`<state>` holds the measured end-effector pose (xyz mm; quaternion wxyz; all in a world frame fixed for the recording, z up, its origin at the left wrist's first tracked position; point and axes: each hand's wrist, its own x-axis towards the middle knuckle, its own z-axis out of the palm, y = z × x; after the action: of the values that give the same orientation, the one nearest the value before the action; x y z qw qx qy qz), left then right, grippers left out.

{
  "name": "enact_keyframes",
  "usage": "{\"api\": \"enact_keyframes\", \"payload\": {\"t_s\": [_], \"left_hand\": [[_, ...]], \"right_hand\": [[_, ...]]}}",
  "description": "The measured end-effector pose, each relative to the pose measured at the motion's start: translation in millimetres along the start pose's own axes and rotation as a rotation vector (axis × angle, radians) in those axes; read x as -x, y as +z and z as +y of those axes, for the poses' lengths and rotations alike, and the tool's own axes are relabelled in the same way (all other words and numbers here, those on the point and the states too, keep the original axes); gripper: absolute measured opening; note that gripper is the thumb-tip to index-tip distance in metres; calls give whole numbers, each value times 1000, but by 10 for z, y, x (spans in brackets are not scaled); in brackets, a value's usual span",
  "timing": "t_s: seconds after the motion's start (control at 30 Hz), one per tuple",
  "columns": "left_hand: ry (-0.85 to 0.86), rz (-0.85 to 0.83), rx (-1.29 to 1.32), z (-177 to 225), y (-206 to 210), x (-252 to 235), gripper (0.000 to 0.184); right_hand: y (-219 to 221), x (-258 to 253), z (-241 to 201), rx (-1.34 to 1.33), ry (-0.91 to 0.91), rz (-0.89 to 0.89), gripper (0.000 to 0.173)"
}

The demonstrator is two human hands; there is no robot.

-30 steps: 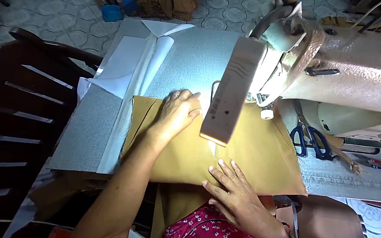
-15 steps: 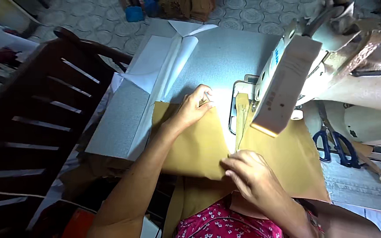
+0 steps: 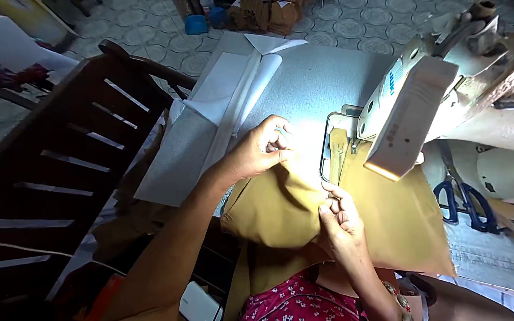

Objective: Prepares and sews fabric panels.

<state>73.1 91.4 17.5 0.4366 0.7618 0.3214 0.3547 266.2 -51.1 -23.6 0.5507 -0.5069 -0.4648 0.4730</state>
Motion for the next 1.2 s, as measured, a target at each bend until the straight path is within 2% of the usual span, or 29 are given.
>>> {"api": "enact_keyframes", "payload": {"t_s": [0.23, 0.37, 0.43, 0.57, 0.67, 0.83, 0.97, 1.03, 1.1, 1.2], "left_hand": [[92, 74, 38, -97, 160, 38, 33], [189, 99, -82, 87, 247, 36, 38], [241, 87, -161, 171, 345, 56, 43], [287, 87, -216, 213, 487, 63, 41], [235, 88, -231, 162, 521, 115, 43], [193, 102, -212, 76, 602, 224, 26], [133, 79, -262, 183, 567, 290, 36], [158, 160, -297, 283, 491, 285, 28], [222, 182, -283, 348, 309, 294, 38], [248, 177, -237, 490, 20, 355, 35]], "right_hand": [[-52, 44, -12, 36, 17, -36, 37], [-95, -202, -106, 314, -237, 21, 37], [-104, -365, -133, 344, -337, 53, 37], [-112, -509, -161, 335, -472, 74, 12], [-131, -496, -132, 438, -459, 93, 13], [-85, -461, -38, 444, -353, 105, 11], [-6, -366, -120, 408, -432, 69, 13], [27, -196, -206, 356, -355, 36, 19], [49, 50, -201, 330, -231, -12, 31], [96, 314, -108, 255, -151, -61, 29]]}}
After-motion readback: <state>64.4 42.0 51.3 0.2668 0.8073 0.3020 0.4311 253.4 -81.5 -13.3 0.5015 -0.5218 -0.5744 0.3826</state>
